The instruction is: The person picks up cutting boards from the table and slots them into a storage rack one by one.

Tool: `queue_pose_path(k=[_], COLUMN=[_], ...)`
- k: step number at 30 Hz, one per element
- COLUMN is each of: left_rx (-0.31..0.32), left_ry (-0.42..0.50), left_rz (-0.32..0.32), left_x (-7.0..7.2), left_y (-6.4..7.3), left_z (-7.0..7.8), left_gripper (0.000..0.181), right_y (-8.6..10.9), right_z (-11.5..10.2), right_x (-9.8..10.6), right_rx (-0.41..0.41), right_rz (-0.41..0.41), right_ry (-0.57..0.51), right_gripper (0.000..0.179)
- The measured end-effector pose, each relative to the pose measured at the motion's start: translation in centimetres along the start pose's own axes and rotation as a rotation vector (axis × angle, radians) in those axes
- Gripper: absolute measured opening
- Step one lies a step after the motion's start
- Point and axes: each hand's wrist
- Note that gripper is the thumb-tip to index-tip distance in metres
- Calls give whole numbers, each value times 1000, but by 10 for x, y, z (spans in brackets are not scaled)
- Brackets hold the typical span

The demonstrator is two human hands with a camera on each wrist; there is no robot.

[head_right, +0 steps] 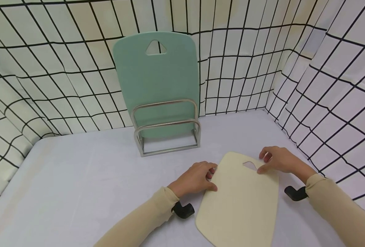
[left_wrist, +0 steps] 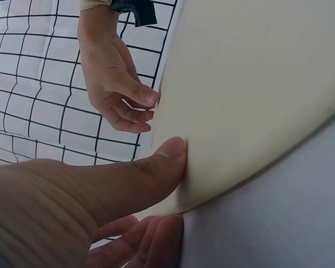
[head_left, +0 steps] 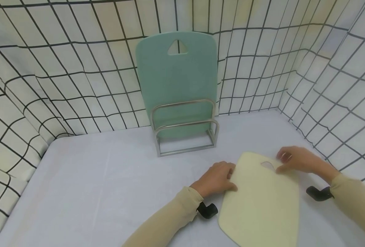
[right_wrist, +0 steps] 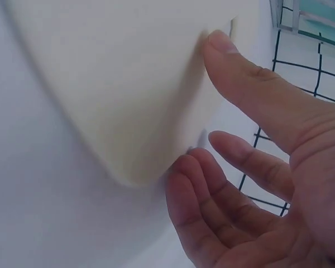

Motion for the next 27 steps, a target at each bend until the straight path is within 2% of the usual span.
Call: queue_pose_path(k=[8, 15, 20, 27], left_rx=[-3, -12, -18, 0], left_ry=[-5, -6, -19, 1], left_rz=[-2, 0, 4, 46], left_x=[0, -1, 0, 1], left_y=[0, -1, -1, -2], left_z=[0, 0, 1, -1], left_gripper=[35, 32, 32, 31], right_y=[9, 15, 16, 8], right_z=[12, 14, 11, 8], right_x=[1, 5, 6, 2], right_rx=[-87, -101, -93, -110], right_rz=[-78, -119, -116, -65], right_ry=[17, 32, 30, 22], right_gripper=[76, 68, 58, 62])
Point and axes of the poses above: each hand's wrist, its own y-axis away from the middle knuckle, its own x-axis out of the back of the hand, z = x × y, and after that the axes turned 11 degrees about y, right-handed
